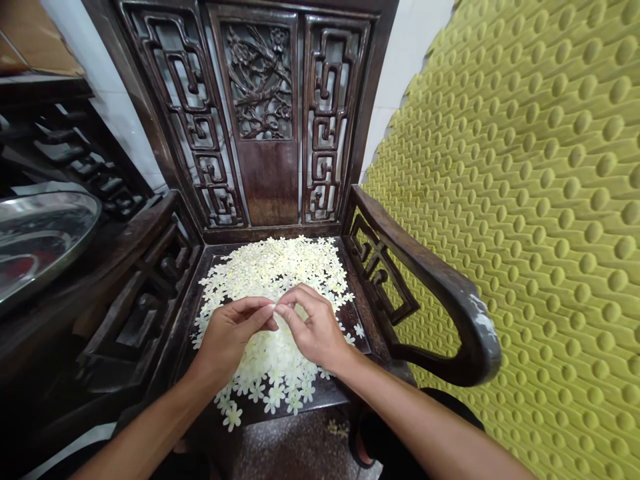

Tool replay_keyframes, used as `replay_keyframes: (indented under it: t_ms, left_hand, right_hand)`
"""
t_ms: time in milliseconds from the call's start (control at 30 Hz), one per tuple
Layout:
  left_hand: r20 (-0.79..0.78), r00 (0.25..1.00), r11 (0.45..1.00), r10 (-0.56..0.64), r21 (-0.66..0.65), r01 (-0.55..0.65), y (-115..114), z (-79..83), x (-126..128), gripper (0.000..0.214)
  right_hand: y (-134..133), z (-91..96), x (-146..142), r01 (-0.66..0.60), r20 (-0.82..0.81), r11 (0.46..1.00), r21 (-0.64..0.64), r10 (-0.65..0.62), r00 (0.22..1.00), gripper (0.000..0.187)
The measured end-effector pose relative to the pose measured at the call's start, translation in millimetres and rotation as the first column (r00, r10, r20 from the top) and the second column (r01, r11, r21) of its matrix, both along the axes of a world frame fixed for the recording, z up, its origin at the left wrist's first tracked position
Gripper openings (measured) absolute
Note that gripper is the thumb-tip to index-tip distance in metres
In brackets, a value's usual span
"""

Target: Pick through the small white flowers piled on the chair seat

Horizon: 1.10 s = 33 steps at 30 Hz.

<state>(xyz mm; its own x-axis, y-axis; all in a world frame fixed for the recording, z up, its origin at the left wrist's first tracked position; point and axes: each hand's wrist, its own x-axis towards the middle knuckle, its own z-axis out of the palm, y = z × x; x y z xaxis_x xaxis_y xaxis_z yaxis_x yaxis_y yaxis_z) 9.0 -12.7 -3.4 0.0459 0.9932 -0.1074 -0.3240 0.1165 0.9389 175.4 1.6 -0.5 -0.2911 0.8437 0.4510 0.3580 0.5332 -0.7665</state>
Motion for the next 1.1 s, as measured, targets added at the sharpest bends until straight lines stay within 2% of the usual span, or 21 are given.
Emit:
replay_keyframes:
  t_ms: [100, 233, 367, 467, 633, 800, 933, 1100]
  left_hand:
    - [0.148, 0.989, 0.990, 0.010, -0.142, 0.012, -1.0, -1.3, 0.3, 0.017]
    - [0.251, 0.968, 0.967, 0.015, -0.251, 0.050, -2.0, -1.9, -0.6, 0.019]
    - [0.290, 0.957, 0.954, 0.026, -0.294, 0.063, -1.1, -1.6, -2.2, 0.018]
    - [0.297, 0.954, 0.959, 0.044, -0.281, 0.043, 0.0, -1.9, -2.2, 0.018]
    - [0.265, 0.962, 0.970, 0.072, -0.243, -0.005, 1.4, -4.2, -1.5, 0.019]
    - [0.196, 0.978, 0.979, 0.073, -0.200, -0.033, 1.1, -4.7, -0.7, 0.019]
    - [0.164, 0.985, 0.985, 0.044, -0.172, -0.015, 0.7, -5.0, 0.4, 0.019]
    - [0.166, 0.986, 0.991, 0.007, -0.136, 0.016, -0.2, -8.3, 2.1, 0.020]
  right_hand:
    - [1.3, -2.6, -0.9, 0.015, 0.041, 0.992, 0.126, -0.020, 0.999, 0.008]
    - [4.4, -5.9, 0.1, -0.005, 0.149, 0.942, 0.335, -0.048, 0.988, 0.009]
    - [4.5, -5.7, -0.1, 0.067, 0.228, 0.919, 0.389, -0.167, 0.959, 0.007]
    - [2.5, -2.9, -2.4, 0.129, 0.213, 0.942, 0.310, -0.201, 0.956, 0.007]
    - [-1.4, 1.4, -6.8, 0.119, 0.100, 0.991, 0.056, -0.124, 0.987, 0.008]
    - [-2.5, -0.9, -6.4, 0.053, -0.051, 0.981, -0.186, -0.063, 0.997, 0.013]
    - [0.1, -5.2, -3.9, 0.019, -0.107, 0.969, -0.248, -0.047, 0.993, 0.014]
    - [3.3, -6.8, 0.0, 0.017, -0.086, 0.983, -0.185, -0.034, 0.996, 0.011]
